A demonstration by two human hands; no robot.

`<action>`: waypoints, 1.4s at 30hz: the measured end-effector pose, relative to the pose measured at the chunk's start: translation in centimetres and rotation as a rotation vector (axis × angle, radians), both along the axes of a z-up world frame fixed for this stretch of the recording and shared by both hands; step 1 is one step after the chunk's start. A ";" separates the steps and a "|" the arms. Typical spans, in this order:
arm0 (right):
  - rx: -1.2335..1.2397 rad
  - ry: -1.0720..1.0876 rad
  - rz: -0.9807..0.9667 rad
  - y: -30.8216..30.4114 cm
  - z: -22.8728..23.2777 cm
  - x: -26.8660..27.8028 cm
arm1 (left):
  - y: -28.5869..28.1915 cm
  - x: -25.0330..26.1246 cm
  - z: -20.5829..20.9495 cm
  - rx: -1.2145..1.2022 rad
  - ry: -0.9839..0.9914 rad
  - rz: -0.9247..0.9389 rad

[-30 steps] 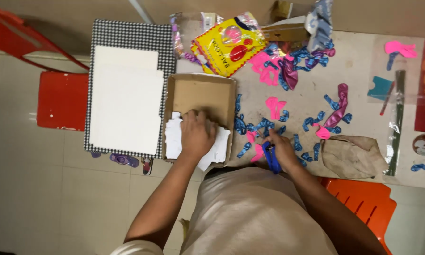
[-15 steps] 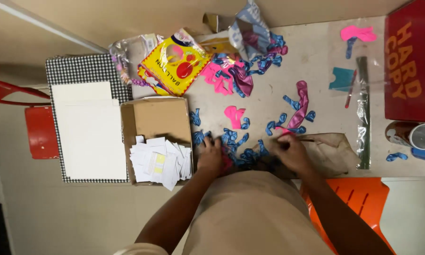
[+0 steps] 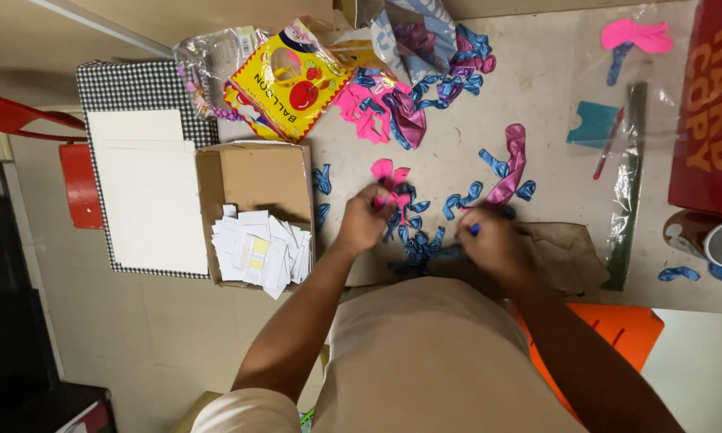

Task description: Stapling small paper labels to balloons and placing them into a plastic storage bag.

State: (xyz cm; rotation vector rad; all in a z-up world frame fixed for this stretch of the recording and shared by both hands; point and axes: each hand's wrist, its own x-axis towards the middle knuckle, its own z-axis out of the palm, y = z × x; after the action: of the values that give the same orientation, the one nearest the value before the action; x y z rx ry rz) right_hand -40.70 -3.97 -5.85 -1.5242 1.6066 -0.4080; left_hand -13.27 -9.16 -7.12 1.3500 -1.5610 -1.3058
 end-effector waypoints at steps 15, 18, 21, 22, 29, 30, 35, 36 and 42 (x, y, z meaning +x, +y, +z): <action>-0.167 -0.249 0.003 3.5 -2.3 3.1 | 1.7 1.9 5.3 -0.047 -0.731 -0.525; 0.140 -0.146 0.125 2.9 0.4 8.2 | 2.4 4.7 1.6 -0.043 -0.705 -0.525; -0.121 0.058 0.093 4.1 0.3 11.1 | 2.8 7.2 -1.3 0.044 -0.808 -0.573; -0.126 0.062 0.088 4.4 -0.8 11.1 | 2.7 7.5 -1.6 0.037 -0.806 -0.575; -0.063 0.385 -0.207 4.6 -1.1 9.7 | 2.7 7.8 -1.0 0.057 -0.770 -0.499; -0.144 0.406 -0.337 4.4 -0.1 9.6 | 2.7 7.9 -0.9 0.046 -0.751 -0.465; -0.193 0.439 -0.382 4.1 0.9 11.0 | 2.2 8.2 0.6 -0.020 -0.699 -0.463; -0.245 0.422 -0.363 4.3 0.4 11.4 | 2.2 8.1 0.8 -0.042 -0.723 -0.512; -0.193 0.389 -0.325 3.6 0.5 15.3 | 2.3 7.6 -2.1 -0.027 -0.808 -0.562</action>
State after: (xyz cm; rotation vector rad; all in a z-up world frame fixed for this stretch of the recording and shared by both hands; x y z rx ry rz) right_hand -25.43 -0.42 -5.32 -1.5542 2.1880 -0.4757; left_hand -5.71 -6.87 -9.17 1.5879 -2.6416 -1.0649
